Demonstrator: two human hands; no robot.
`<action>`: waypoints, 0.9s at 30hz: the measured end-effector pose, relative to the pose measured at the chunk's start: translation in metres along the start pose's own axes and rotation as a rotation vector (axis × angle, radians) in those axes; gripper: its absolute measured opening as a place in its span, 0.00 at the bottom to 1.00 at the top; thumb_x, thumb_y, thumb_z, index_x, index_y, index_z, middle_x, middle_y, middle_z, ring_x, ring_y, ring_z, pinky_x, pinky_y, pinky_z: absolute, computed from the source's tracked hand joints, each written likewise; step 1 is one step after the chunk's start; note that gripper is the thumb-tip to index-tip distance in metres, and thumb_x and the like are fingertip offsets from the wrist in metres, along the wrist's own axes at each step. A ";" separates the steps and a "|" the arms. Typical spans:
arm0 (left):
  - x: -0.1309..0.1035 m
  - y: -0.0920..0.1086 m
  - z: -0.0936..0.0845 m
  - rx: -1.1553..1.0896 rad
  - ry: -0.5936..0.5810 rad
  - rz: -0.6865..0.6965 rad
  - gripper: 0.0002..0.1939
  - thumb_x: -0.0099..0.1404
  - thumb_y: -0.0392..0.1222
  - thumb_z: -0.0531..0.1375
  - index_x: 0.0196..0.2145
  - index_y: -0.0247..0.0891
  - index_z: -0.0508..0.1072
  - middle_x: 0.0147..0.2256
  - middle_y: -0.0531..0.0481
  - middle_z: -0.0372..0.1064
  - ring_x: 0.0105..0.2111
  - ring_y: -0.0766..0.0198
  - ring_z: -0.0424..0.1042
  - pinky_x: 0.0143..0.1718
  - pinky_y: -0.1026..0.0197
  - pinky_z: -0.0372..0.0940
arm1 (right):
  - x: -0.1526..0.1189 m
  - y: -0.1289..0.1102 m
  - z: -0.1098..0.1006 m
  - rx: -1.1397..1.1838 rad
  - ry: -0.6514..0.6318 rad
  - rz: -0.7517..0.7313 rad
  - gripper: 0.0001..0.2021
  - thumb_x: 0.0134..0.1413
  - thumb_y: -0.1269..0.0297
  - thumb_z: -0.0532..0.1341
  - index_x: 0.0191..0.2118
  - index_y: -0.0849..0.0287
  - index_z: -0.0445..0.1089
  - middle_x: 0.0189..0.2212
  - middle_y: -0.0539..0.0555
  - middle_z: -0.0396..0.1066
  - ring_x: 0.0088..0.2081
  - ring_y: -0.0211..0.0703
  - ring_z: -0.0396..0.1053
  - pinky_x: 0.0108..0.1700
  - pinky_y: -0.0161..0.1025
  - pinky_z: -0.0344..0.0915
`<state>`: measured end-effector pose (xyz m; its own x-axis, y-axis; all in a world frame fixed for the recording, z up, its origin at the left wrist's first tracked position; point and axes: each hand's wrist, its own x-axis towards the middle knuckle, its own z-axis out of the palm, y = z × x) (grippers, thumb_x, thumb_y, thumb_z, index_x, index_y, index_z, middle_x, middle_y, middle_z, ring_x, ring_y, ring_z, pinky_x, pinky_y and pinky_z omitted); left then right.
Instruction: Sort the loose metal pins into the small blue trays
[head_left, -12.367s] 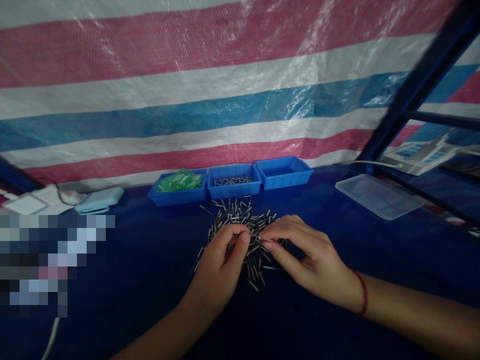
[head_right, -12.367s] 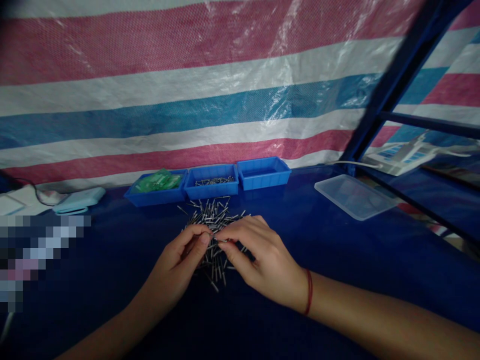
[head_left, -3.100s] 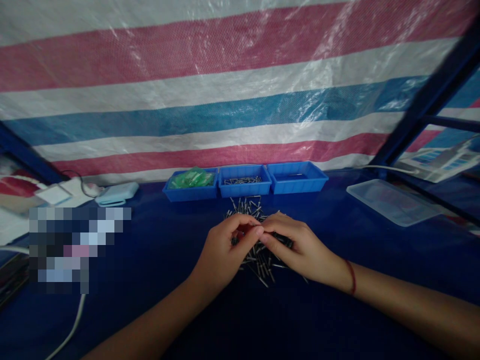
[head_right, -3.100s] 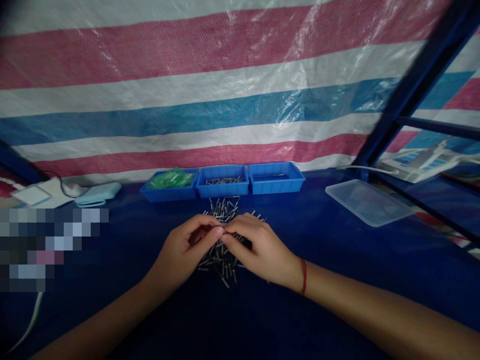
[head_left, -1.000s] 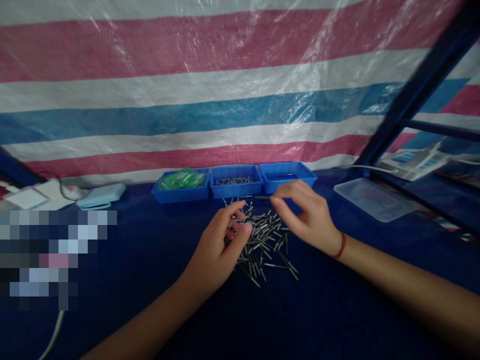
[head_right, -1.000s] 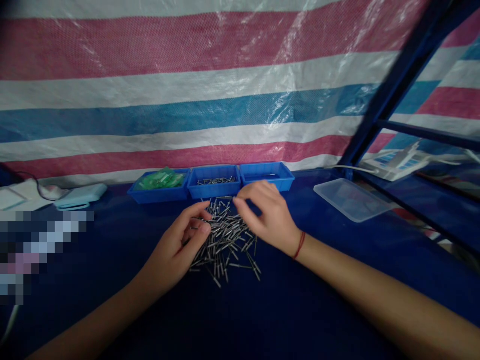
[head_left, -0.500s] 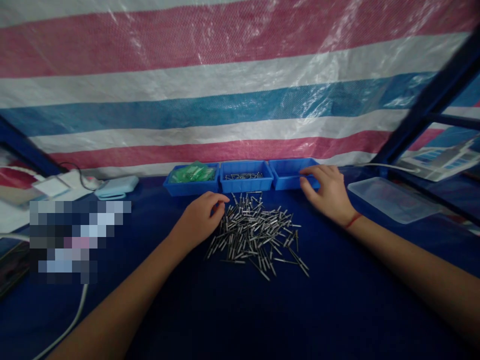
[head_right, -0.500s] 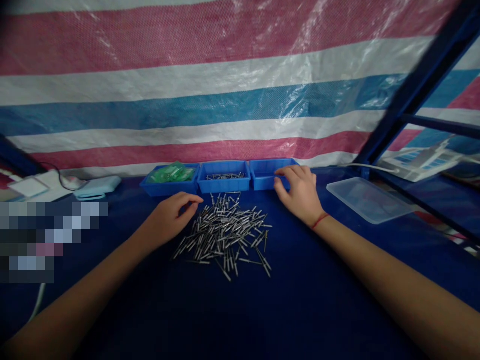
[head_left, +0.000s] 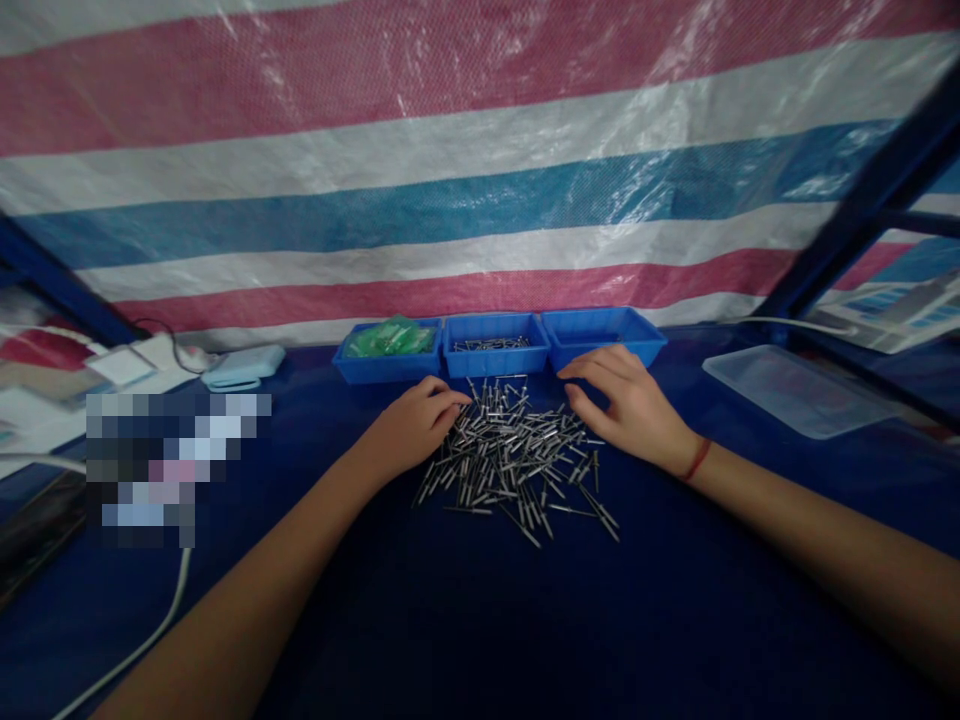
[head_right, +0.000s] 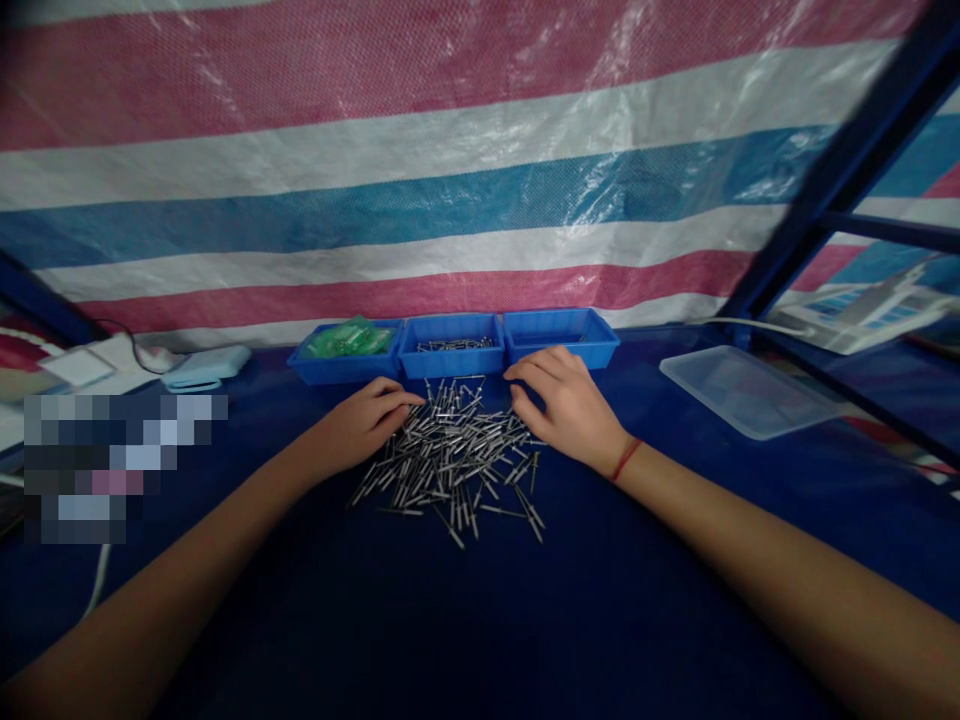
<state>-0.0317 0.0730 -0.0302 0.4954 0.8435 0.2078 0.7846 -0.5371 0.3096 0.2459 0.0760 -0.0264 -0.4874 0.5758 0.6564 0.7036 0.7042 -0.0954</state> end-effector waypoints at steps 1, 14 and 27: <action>0.000 0.000 -0.001 -0.021 -0.001 -0.001 0.16 0.68 0.39 0.47 0.46 0.38 0.70 0.43 0.45 0.63 0.43 0.60 0.66 0.49 0.54 0.60 | 0.000 -0.002 0.000 0.004 -0.010 -0.007 0.07 0.55 0.68 0.55 0.39 0.59 0.68 0.37 0.56 0.72 0.41 0.48 0.66 0.44 0.45 0.60; -0.003 0.007 -0.007 -0.141 0.043 -0.073 0.11 0.65 0.42 0.49 0.31 0.35 0.67 0.32 0.49 0.64 0.33 0.62 0.65 0.37 0.58 0.61 | -0.001 -0.007 0.001 0.047 -0.065 -0.056 0.08 0.55 0.68 0.55 0.39 0.59 0.68 0.37 0.55 0.72 0.41 0.47 0.66 0.43 0.45 0.61; -0.009 0.064 -0.008 -0.667 0.288 -0.090 0.07 0.64 0.42 0.53 0.32 0.36 0.66 0.27 0.54 0.65 0.27 0.68 0.65 0.29 0.65 0.60 | 0.000 -0.050 -0.011 0.347 -0.023 -0.040 0.07 0.54 0.66 0.60 0.38 0.61 0.68 0.33 0.54 0.72 0.37 0.41 0.67 0.42 0.41 0.64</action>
<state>0.0112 0.0313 -0.0047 0.2500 0.8980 0.3621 0.3780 -0.4348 0.8174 0.2165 0.0362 -0.0138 -0.5255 0.5510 0.6483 0.4678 0.8236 -0.3208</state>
